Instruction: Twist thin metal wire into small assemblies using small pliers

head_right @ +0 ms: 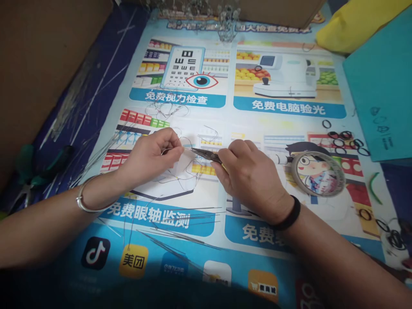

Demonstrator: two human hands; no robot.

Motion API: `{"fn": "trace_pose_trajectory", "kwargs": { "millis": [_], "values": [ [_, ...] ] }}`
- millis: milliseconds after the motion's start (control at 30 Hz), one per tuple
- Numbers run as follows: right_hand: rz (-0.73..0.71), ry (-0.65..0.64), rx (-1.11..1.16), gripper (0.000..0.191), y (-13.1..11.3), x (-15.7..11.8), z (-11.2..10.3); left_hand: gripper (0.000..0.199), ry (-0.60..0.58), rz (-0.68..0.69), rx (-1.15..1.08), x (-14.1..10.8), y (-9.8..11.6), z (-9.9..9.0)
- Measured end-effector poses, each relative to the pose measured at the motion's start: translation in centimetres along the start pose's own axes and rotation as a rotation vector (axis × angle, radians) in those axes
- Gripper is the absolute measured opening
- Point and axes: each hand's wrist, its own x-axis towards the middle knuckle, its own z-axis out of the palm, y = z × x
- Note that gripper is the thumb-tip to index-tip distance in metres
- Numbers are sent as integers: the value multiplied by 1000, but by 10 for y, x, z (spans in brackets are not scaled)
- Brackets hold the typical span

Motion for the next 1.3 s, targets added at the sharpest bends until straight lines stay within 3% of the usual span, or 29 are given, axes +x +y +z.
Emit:
{"fn": "trace_pose_trajectory", "kwargs": {
  "millis": [333, 567, 800, 1300],
  "values": [
    [-3, 35, -19, 26, -3, -1, 0, 8, -22, -22, -38, -2, 1, -1],
    [-35, 75, -14, 25, 0, -2, -1, 9, -140, -42, -171, 2, -3, -3],
    [-92, 86, -86, 24, 2, -3, 1, 19, -254, -170, -357, 4, 4, -11],
    [-45, 56, -31, 23, 3, -1, 3, 21, -217, -160, -427, 2, -1, -2]
  ]
}}
